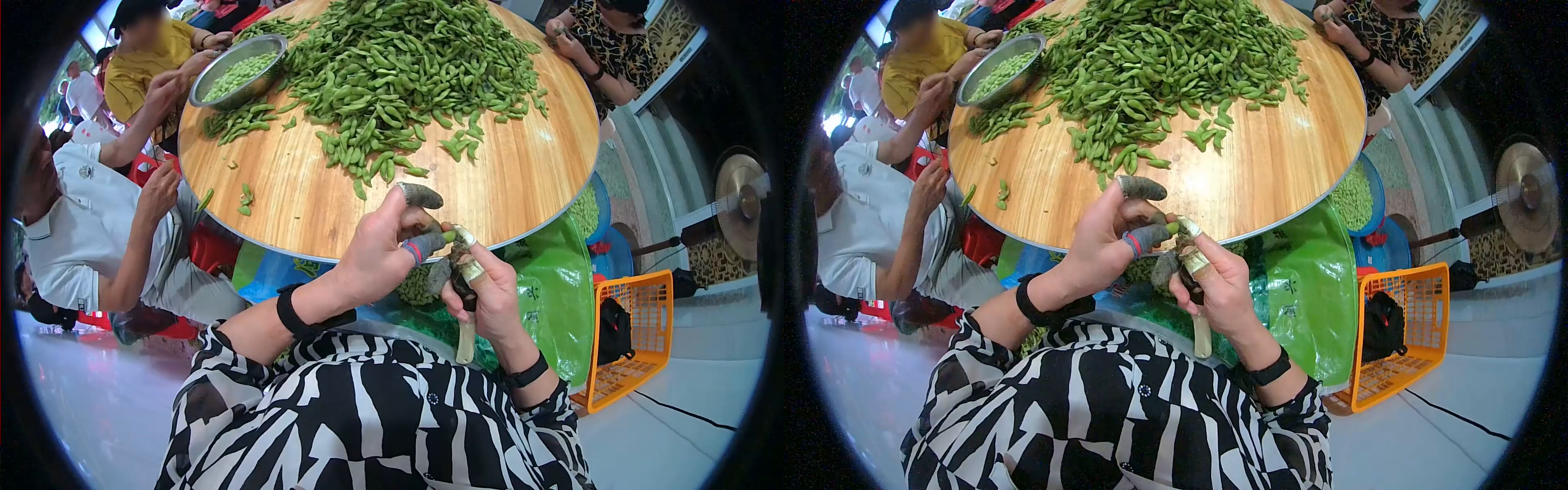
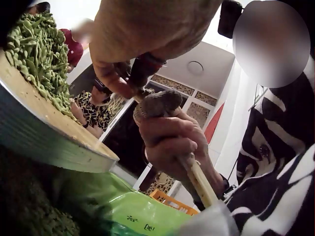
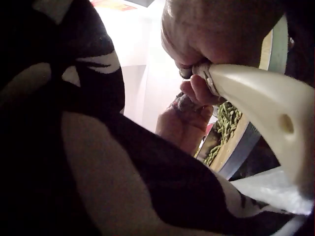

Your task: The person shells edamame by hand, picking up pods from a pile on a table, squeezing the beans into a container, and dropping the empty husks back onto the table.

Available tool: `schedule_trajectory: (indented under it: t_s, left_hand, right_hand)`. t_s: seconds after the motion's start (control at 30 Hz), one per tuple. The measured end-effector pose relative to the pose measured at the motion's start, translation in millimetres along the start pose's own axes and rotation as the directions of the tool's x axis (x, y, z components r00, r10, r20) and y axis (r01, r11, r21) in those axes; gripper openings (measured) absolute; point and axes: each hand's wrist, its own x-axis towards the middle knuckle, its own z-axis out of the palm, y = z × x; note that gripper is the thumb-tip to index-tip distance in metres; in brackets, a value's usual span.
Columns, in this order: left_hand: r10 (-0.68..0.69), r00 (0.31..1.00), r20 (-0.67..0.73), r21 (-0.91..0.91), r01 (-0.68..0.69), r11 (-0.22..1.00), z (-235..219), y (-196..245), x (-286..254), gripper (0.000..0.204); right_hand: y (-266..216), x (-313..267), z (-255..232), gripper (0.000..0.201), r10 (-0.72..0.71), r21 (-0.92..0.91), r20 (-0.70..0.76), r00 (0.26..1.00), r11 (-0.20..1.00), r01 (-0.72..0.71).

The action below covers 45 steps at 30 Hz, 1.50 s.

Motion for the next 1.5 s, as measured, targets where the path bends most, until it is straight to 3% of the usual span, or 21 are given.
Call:
schedule_trajectory:
  t_s: [0.13, 0.23, 0.47, 0.6, 0.67, 0.73, 0.8, 0.83, 0.9, 0.93, 1.0, 1.07, 1.1, 1.13, 1.2, 1.23, 1.27, 1.33, 1.37, 1.43, 1.5]
  left_hand:
    - [0.032, 0.999, -0.006, -0.012, -0.032, 0.999, 0, -2, -2, 0.042]
    - [0.054, 0.999, -0.009, 0.026, -0.054, 0.998, 0, -3, -3, 0.041]
    - [0.142, 0.990, -0.012, 0.138, -0.139, 0.981, -1, -8, -6, 0.039]
    - [0.228, 0.972, -0.062, 0.054, -0.225, 0.973, -2, -9, 0, 0.028]
    - [-0.077, 0.997, -0.020, -0.248, 0.070, 0.966, -3, 3, 2, 0.027]
    - [-0.129, 0.992, 0.005, -0.364, 0.122, 0.923, -3, 7, 3, 0.027]
    - [-0.180, 0.983, 0.040, -0.474, 0.177, 0.863, -4, 6, 5, 0.026]
    - [-0.226, 0.970, 0.094, -0.540, 0.240, 0.807, -6, 2, 6, 0.029]
    - [-0.266, 0.952, 0.151, -0.598, 0.302, 0.742, -5, -6, 6, 0.032]
    - [-0.225, 0.970, 0.090, -0.553, 0.237, 0.799, -1, -10, 6, 0.031]
    - [-0.180, 0.983, 0.025, -0.501, 0.168, 0.849, 6, -11, 7, 0.030]
    - [-0.139, 0.990, -0.016, -0.181, 0.134, 0.974, 13, -9, 8, 0.028]
    - [-0.125, 0.992, -0.008, -0.170, 0.121, 0.978, 17, -14, 7, 0.028]
    - [-0.123, 0.992, -0.018, -0.163, 0.118, 0.980, 18, -16, 6, 0.028]
    - [-0.097, 0.994, 0.049, 0.061, 0.094, 0.994, 16, -17, 4, 0.030]
    - [-0.065, 0.997, 0.030, 0.189, 0.058, 0.980, 14, -14, 2, 0.027]
    - [-0.061, 0.998, 0.030, 0.198, 0.054, 0.979, 10, -10, -1, 0.027]
    - [0.121, 0.981, 0.155, 0.537, -0.186, 0.823, -1, -1, -9, 0.025]
    - [0.166, 0.955, 0.245, 0.608, -0.285, 0.741, -13, 2, -14, 0.021]
    - [-0.077, 0.947, 0.313, 0.788, -0.213, 0.578, -47, 15, -33, 0.020]
    - [-0.224, 0.926, 0.305, 0.927, -0.235, 0.291, -83, 36, -55, 0.010]
  right_hand:
    - [-3, -1, 6, 0.045, 0.013, 0.040, -0.031, 0.999, 0.999, -0.011]
    - [1, -1, 1, 0.045, -0.034, -0.022, 0.015, 0.999, 0.999, 0.034]
    - [-5, 2, 10, 0.038, -0.048, -0.149, -0.101, 0.994, 0.988, 0.033]
    - [-11, 3, 10, 0.035, -0.046, -0.221, -0.117, 0.992, 0.975, 0.020]
    - [-13, 5, 11, 0.036, -0.057, -0.208, -0.112, 0.992, 0.978, 0.033]
    - [-15, 6, 9, 0.036, -0.073, -0.196, -0.108, 0.991, 0.979, 0.051]
    - [-13, 4, 5, 0.038, -0.207, -0.402, -0.037, 0.978, 0.899, 0.175]
    - [-12, 5, 1, 0.038, -0.206, -0.402, -0.036, 0.978, 0.899, 0.175]
    - [-9, 9, -7, 0.041, -0.394, -0.752, 0.177, 0.902, 0.537, 0.382]
    - [-11, 8, -5, 0.041, -0.396, -0.751, 0.182, 0.900, 0.535, 0.387]
    - [-13, 3, 0, 0.038, -0.257, -0.696, -0.025, 0.966, 0.699, 0.168]
    - [-5, 2, -3, 0.034, -0.279, -0.669, -0.077, 0.957, 0.726, 0.158]
    - [0, 3, -4, 0.030, -0.302, -0.639, -0.131, 0.944, 0.754, 0.152]
    - [2, 3, -7, 0.030, -0.303, -0.635, -0.121, 0.945, 0.755, 0.160]
    - [3, 1, -16, 0.024, -0.272, -0.739, -0.143, 0.952, 0.669, 0.080]
    - [4, 2, -17, 0.022, -0.309, -0.731, -0.120, 0.944, 0.671, 0.126]
    - [3, 2, -17, 0.022, -0.315, -0.728, -0.116, 0.942, 0.672, 0.135]
    - [-1, 0, -17, 0.020, -0.299, -0.789, -0.065, 0.952, 0.599, 0.134]
    - [9, 4, -26, 0.019, -0.376, -0.794, 0.031, 0.926, 0.554, 0.251]
    - [6, -1, -29, 0.018, -0.298, -0.759, -0.034, 0.954, 0.629, 0.169]
    - [4, -5, -27, 0.015, -0.201, -0.706, -0.101, 0.974, 0.704, 0.072]
